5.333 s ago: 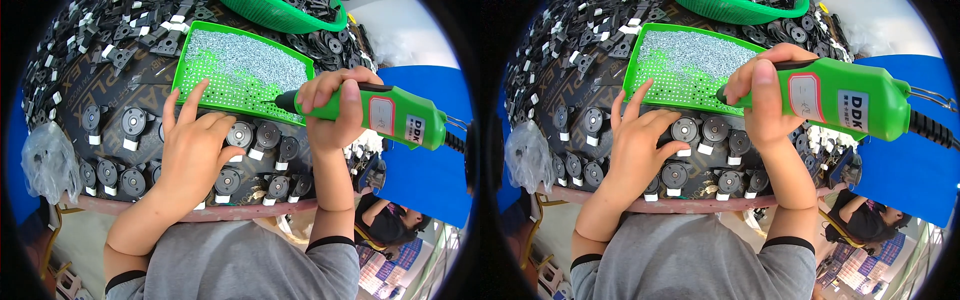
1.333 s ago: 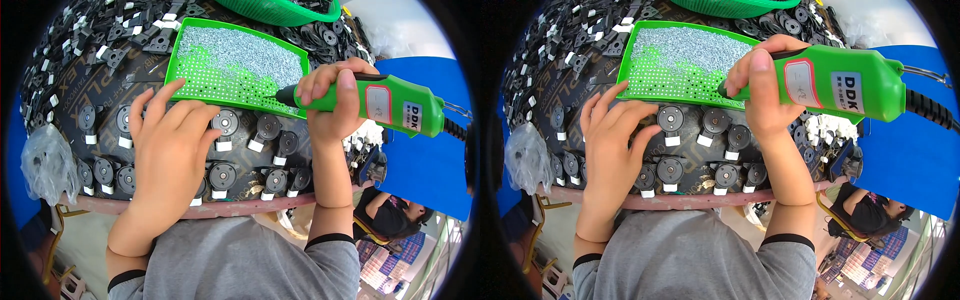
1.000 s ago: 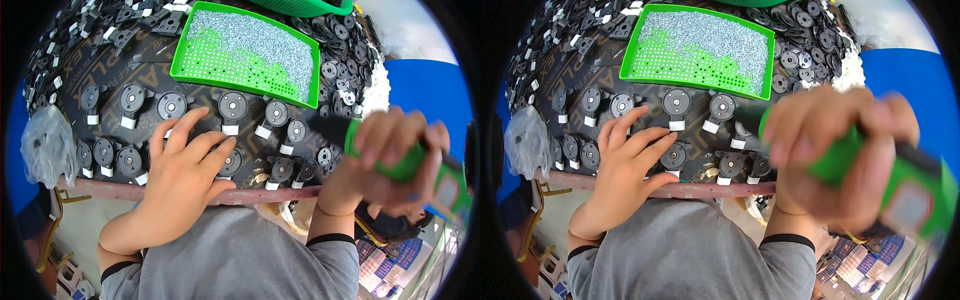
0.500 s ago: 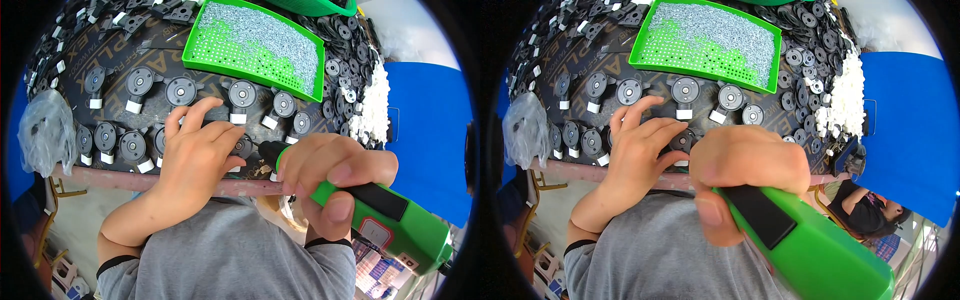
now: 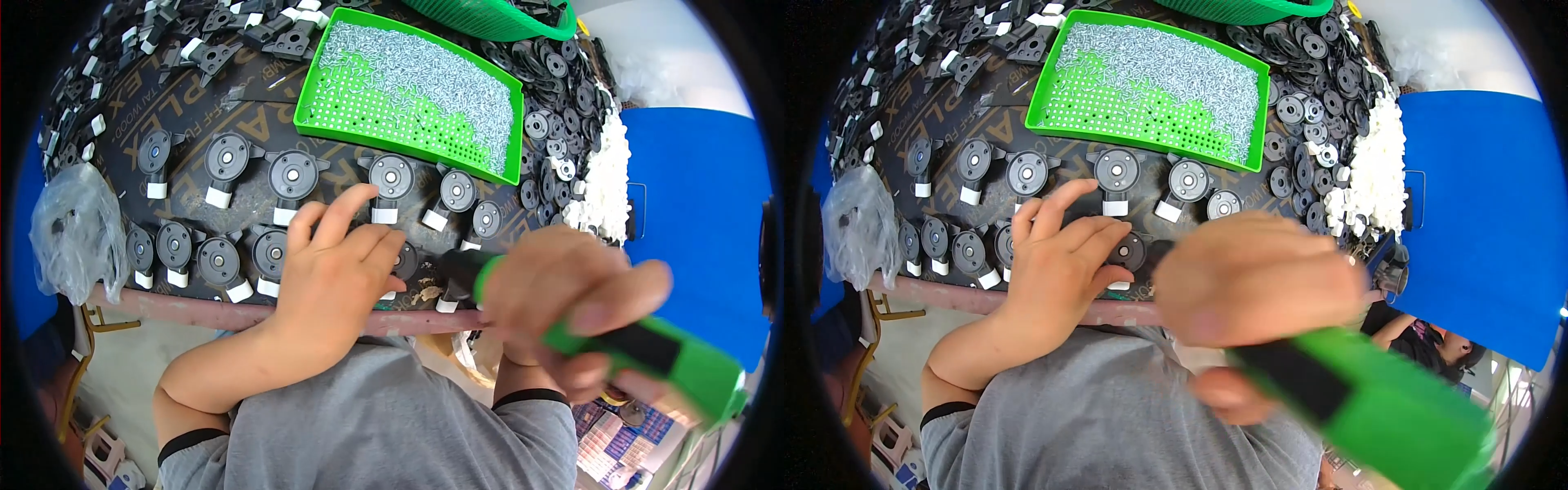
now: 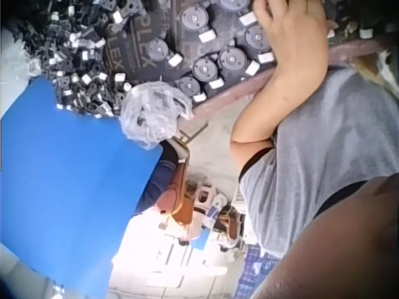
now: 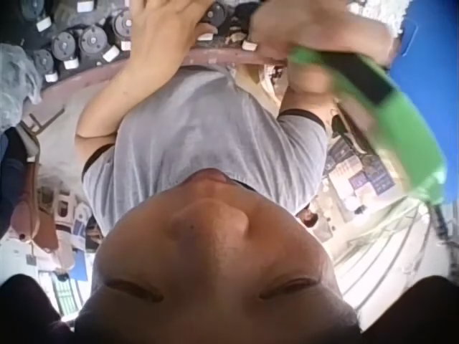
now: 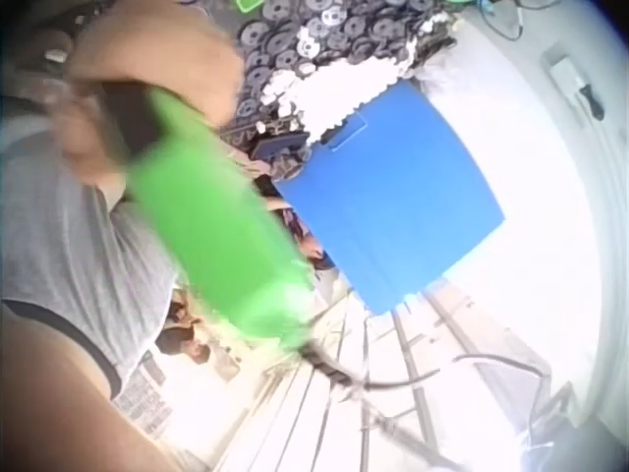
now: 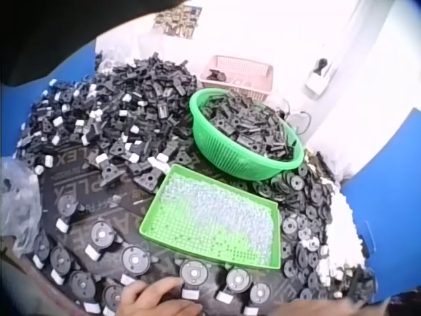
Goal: Assembling small electronic components by using an electric screwdriver to fasten screws into parts at a factory workbench.
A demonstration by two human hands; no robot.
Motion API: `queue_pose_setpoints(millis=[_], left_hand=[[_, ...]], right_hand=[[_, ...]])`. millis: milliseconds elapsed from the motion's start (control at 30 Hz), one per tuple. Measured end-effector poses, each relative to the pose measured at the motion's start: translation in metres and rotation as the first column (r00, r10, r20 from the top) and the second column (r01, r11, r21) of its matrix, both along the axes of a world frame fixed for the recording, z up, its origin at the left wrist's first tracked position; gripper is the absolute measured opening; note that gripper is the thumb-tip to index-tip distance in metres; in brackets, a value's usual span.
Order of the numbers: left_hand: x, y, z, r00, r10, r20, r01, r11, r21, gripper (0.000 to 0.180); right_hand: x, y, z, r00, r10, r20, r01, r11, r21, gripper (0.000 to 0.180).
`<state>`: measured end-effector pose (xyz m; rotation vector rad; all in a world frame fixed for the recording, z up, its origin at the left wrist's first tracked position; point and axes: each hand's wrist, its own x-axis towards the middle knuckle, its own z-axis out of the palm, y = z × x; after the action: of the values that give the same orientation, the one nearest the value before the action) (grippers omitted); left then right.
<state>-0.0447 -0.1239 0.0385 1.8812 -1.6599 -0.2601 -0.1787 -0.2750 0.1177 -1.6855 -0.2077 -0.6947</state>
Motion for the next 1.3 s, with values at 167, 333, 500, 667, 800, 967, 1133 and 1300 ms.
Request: queue_pose_setpoints(millis=[167, 333, 500, 667, 800, 967, 1133, 1300], left_hand=[[-0.011, -0.015, -0.002, 1.000, -0.009, 0.025, 0.010, 0.999, -0.047, 0.046], [-0.009, -0.018, 0.003, 0.999, 0.035, -0.032, -0.035, 0.999, -0.001, 0.049], [-0.006, -0.019, 0.008, 0.998, 0.019, -0.064, -0.016, 0.999, 0.048, 0.050], [-0.004, -0.021, 0.010, 0.997, 0.016, -0.077, -0.012, 0.998, 0.057, 0.047], [-0.003, -0.020, 0.008, 0.995, 0.015, -0.095, -0.011, 0.999, 0.044, 0.046], [-0.004, -0.020, 0.007, 0.995, 0.040, -0.091, -0.036, 0.998, 0.049, 0.049], [-0.004, -0.019, 0.004, 0.993, 0.040, -0.109, -0.036, 0.999, 0.037, 0.048], [-0.001, -0.018, 0.000, 0.991, 0.032, -0.131, -0.029, 0.999, 0.024, 0.047]], right_hand=[[0.013, -0.039, -0.001, 0.924, -0.374, 0.079, 0.343, 0.903, 0.259, 0.018], [0.046, -0.072, -0.032, 0.869, -0.476, 0.132, 0.441, 0.869, 0.226, 0.018], [0.048, -0.076, -0.036, 0.847, -0.527, 0.064, 0.523, 0.849, 0.070, 0.016], [0.049, -0.082, -0.042, 0.864, -0.489, 0.118, 0.474, 0.870, 0.133, 0.015], [0.050, -0.082, -0.041, 0.863, -0.492, 0.118, 0.478, 0.869, 0.130, 0.014], [0.047, -0.084, -0.043, 0.866, -0.489, 0.106, 0.473, 0.869, 0.142, 0.014], [0.053, -0.072, -0.039, 0.819, -0.564, 0.101, 0.559, 0.825, 0.080, 0.015], [0.048, -0.062, -0.026, 0.849, -0.505, 0.153, 0.449, 0.843, 0.296, 0.017]])
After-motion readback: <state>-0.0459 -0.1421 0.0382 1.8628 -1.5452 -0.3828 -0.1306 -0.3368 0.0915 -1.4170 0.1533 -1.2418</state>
